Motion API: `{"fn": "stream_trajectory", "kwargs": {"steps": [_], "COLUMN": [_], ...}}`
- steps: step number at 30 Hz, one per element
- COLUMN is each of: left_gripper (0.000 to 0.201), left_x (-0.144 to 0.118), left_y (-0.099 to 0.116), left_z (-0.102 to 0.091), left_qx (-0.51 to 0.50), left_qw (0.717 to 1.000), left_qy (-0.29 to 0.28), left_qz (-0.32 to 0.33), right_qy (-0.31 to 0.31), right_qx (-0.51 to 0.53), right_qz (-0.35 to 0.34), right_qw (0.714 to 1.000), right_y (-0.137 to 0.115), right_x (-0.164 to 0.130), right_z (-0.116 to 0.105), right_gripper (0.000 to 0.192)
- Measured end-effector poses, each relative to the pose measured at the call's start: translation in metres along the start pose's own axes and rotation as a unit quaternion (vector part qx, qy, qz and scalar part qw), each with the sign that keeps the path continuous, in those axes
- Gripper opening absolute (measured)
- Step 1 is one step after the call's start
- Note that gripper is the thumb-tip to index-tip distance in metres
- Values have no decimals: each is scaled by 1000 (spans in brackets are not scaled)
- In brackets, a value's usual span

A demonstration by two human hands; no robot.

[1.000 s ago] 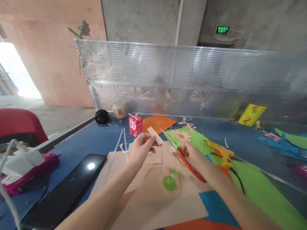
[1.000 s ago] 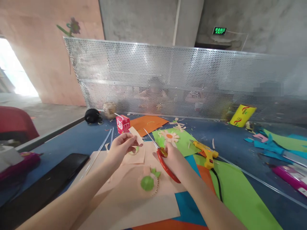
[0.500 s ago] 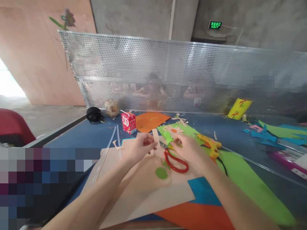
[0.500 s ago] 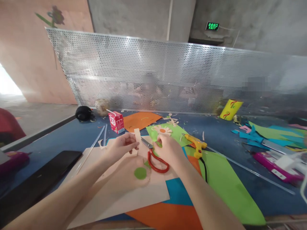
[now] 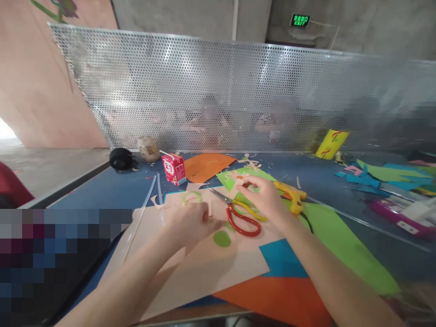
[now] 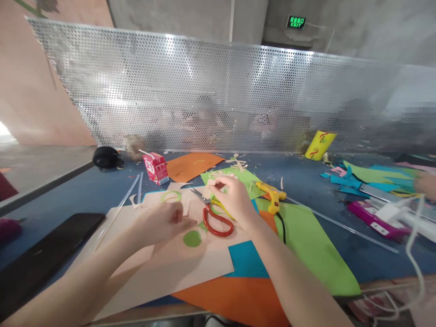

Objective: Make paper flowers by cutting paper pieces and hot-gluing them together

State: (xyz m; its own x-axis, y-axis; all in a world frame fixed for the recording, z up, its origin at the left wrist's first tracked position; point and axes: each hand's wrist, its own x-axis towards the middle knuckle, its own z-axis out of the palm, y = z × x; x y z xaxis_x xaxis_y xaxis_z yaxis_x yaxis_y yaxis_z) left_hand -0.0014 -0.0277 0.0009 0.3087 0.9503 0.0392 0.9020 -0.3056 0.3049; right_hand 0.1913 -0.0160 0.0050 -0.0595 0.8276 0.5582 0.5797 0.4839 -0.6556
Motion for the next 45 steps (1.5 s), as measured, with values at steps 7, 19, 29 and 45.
{"fn": "stream_trajectory", "kwargs": {"steps": [7,19,29,45], "left_gripper": [35,64,66,69], "left_x": [-3,-6,-2,11], "left_y": [3,-3,-3,-7], "left_z": [4,0,8,6], "left_qx": [-12,-177,-220,-480], "left_qw": [994,975,965,877], "left_qy": [-109,-133,-136,-22], "left_qz": [-3,5,47,15], "right_qy": [-50,-177,-235,-234], "right_qx": [-15,26,3,166], "right_qz": [21,14,31,58], "right_qw": [998,984,971,956], "right_y": [6,3,1,-4], "right_x": [0,-7,-13,-10], "right_z": [6,14,19,15], "right_gripper": [7,11,12,5]}}
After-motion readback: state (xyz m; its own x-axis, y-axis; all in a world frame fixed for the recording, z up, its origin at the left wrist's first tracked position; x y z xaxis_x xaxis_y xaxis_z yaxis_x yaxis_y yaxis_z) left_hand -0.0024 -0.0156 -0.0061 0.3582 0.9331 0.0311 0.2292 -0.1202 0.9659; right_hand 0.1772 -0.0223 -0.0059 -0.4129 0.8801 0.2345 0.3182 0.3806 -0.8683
